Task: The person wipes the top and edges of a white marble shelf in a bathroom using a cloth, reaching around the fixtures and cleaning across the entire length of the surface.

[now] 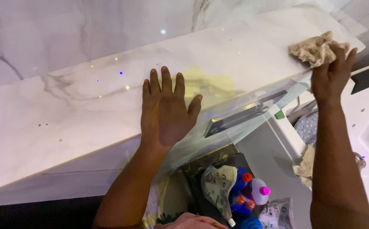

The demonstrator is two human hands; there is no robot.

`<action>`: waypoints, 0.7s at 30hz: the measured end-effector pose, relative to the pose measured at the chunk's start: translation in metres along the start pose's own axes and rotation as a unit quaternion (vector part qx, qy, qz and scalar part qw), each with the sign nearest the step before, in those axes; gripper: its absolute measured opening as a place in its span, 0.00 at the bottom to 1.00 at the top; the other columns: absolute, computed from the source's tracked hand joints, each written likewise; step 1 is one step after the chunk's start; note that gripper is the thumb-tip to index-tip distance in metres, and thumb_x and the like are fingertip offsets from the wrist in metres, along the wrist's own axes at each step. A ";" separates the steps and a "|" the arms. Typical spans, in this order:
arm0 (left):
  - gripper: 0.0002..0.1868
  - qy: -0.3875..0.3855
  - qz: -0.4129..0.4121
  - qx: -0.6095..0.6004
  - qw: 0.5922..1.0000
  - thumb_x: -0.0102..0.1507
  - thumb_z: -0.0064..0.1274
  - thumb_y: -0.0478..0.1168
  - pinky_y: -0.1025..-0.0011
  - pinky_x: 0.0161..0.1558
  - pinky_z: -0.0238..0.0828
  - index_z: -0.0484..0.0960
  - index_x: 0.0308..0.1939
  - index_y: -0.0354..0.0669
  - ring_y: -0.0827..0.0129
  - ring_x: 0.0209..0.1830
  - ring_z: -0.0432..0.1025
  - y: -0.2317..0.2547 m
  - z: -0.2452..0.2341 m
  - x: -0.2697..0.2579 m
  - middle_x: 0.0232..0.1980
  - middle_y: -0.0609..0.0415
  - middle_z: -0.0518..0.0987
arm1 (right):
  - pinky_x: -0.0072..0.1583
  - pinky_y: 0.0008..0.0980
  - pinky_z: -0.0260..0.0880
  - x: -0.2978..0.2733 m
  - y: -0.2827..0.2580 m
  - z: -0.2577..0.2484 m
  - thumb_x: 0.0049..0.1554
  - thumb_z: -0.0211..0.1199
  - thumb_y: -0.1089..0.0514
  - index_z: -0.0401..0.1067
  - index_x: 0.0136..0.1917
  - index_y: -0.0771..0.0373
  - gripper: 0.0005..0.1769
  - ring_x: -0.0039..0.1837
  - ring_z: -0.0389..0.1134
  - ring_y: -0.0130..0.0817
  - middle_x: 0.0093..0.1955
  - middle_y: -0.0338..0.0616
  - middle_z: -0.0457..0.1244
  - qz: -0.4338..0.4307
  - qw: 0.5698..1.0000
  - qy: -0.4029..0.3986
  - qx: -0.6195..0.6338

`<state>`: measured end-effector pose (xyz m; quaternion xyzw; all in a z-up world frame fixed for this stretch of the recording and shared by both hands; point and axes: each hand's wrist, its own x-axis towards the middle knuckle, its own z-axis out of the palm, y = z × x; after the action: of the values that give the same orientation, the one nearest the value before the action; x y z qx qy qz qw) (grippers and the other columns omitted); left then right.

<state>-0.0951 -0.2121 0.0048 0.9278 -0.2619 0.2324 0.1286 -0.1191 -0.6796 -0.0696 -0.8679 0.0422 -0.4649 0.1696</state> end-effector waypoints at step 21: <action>0.37 -0.006 0.006 -0.024 1.000 0.65 0.45 0.60 0.39 0.70 0.45 0.72 0.67 0.34 0.30 0.74 0.53 -0.004 0.008 -0.001 0.72 0.24 0.63 | 0.85 0.57 0.31 -0.054 -0.254 0.035 0.58 0.58 0.67 0.72 0.65 0.61 0.21 0.69 0.69 0.48 0.62 0.50 0.70 -0.097 0.992 -0.038 0.073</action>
<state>-0.0909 -0.2110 -0.0029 0.9244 -0.2734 0.2212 0.1477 -0.1418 -0.4193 -0.0454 -0.8702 -0.0831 -0.4477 0.1880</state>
